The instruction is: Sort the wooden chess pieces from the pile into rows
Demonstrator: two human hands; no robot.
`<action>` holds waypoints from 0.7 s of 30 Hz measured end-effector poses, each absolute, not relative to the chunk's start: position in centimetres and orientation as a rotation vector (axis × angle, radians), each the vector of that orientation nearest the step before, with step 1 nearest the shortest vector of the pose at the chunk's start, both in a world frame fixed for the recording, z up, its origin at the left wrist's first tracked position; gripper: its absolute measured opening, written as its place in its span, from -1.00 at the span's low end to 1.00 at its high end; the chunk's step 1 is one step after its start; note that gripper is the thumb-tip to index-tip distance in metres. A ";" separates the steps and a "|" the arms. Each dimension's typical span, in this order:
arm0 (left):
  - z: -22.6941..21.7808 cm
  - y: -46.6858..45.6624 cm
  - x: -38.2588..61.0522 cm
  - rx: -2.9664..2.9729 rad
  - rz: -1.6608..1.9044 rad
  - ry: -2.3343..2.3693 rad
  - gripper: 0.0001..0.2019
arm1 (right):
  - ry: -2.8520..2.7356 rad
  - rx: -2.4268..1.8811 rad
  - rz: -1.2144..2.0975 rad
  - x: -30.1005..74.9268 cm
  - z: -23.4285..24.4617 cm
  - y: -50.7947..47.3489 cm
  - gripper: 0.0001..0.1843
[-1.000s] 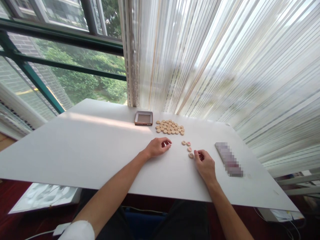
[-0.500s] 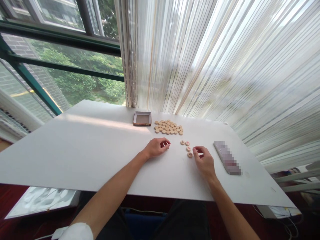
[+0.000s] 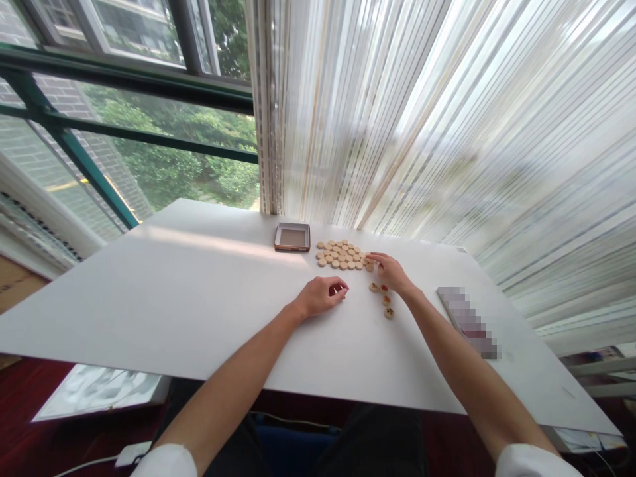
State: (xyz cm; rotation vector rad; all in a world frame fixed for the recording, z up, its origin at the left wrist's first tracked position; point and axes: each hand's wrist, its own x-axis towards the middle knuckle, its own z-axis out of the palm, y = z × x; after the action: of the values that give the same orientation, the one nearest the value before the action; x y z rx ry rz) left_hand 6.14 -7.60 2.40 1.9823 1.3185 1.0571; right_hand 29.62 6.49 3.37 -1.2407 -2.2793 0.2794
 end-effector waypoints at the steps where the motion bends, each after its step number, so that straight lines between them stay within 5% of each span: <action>1: 2.4 -7.6 6.1 1.978 1.055 1.322 -0.80 | -2.295 -1.241 0.256 29.9 3.1 6.7 -0.48; 10: 2.7 -7.8 6.2 1.965 1.040 1.336 -0.80 | -2.092 -1.472 0.096 34.9 2.1 5.5 -0.66; 21: 2.7 -7.7 6.2 1.928 1.022 1.348 -0.78 | -1.813 -1.373 0.334 33.3 4.6 0.2 -0.60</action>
State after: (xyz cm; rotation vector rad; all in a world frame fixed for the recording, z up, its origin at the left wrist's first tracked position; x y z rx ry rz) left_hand 6.20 -7.70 2.68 1.9277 1.3484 1.0217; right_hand 33.30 0.24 4.64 -1.3727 -1.8127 0.3340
